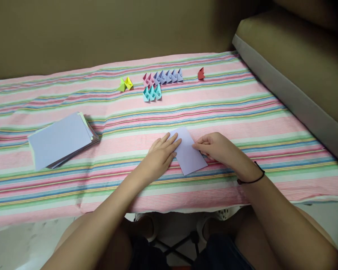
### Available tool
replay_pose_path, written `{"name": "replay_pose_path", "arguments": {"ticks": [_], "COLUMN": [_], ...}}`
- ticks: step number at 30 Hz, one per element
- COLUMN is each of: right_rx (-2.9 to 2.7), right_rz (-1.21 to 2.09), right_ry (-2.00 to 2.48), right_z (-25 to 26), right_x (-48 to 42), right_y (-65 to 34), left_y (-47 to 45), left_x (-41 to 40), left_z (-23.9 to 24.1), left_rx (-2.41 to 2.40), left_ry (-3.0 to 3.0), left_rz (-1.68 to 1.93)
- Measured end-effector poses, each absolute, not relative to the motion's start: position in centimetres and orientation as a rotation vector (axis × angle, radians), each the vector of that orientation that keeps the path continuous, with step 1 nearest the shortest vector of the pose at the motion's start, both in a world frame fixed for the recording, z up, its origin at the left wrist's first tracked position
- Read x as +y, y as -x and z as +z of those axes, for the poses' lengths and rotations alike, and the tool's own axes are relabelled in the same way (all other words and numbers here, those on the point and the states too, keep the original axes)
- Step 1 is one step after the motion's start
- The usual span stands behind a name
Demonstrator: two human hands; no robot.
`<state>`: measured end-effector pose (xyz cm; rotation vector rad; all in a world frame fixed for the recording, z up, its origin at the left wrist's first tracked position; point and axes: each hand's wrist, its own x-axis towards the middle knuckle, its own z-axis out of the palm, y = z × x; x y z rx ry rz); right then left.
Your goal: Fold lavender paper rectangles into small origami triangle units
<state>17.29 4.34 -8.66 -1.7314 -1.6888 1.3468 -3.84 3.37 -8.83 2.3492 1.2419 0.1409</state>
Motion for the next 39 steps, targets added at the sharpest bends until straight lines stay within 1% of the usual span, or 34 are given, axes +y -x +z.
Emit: {"name": "replay_pose_path", "arguments": {"ticks": [9, 24, 28, 32, 34, 39], "right_rx": [-1.706, -1.688, -1.703, -1.680, -1.664, -1.636], "right_rz": [1.338, 1.325, 1.342, 1.379, 1.396, 1.420], "right_ry": [1.723, 1.728, 1.704, 1.679, 1.691, 1.687], "right_z": [-9.1, -8.8, -9.0, -9.3, -9.4, -9.3], "right_x": [4.4, 4.4, 4.4, 4.4, 4.4, 4.3], "right_y": [-17.5, -17.4, -17.4, -17.6, -17.6, -17.5], "left_y": [3.8, 3.8, 3.4, 2.5, 1.9, 1.0], "left_x": [3.5, 2.3, 1.4, 0.3, -0.2, -0.7], "left_z": [-8.2, -8.3, -7.6, -6.9, -6.8, -7.1], "left_rx": [1.235, 1.209, 1.281, 1.490, 1.569, 1.732], "left_ry": [-2.307, -2.375, -2.398, -2.400, -2.430, -2.389], "left_rz": [0.035, 0.094, 0.206, 0.361, 0.306, 0.027]}}
